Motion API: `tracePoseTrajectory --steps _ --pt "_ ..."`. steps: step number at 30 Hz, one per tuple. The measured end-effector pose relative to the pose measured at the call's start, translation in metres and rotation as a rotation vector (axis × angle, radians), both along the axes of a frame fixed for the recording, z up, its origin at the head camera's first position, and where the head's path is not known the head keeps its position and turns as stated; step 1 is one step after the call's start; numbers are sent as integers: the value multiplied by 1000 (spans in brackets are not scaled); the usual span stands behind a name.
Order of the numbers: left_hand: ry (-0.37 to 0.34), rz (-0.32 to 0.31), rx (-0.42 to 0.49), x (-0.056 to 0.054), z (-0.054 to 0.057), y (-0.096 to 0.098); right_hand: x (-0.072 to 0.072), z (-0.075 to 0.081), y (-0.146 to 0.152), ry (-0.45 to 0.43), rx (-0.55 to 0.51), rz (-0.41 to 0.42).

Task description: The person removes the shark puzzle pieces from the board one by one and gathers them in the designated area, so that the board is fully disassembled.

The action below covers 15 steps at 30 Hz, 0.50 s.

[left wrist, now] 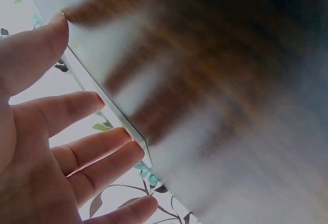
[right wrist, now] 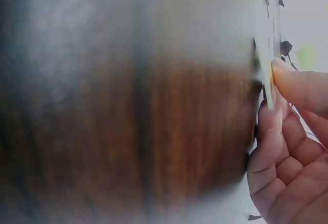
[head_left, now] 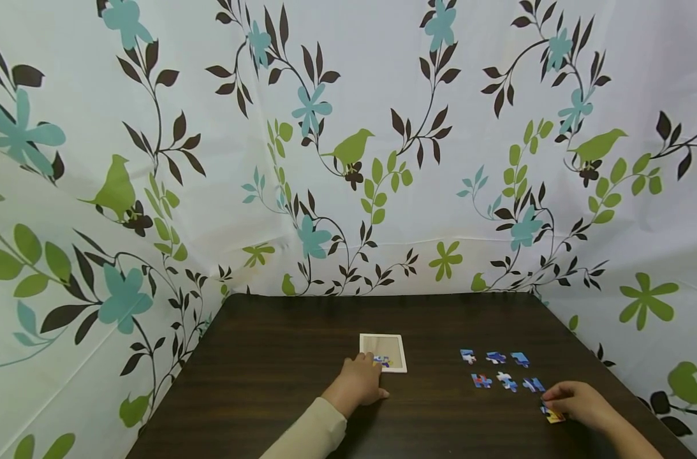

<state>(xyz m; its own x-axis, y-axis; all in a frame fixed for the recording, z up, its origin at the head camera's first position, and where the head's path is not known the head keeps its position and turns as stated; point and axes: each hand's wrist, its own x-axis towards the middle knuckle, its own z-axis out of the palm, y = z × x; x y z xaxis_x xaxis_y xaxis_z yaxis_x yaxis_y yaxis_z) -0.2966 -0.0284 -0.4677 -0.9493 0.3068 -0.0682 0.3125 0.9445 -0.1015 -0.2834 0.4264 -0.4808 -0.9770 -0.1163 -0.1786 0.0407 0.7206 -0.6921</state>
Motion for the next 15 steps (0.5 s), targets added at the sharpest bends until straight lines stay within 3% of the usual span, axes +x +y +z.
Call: tracePoseTrajectory --steps 15 --pt "8 -3 15 1 1 0 -2 -4 3 -32 35 29"
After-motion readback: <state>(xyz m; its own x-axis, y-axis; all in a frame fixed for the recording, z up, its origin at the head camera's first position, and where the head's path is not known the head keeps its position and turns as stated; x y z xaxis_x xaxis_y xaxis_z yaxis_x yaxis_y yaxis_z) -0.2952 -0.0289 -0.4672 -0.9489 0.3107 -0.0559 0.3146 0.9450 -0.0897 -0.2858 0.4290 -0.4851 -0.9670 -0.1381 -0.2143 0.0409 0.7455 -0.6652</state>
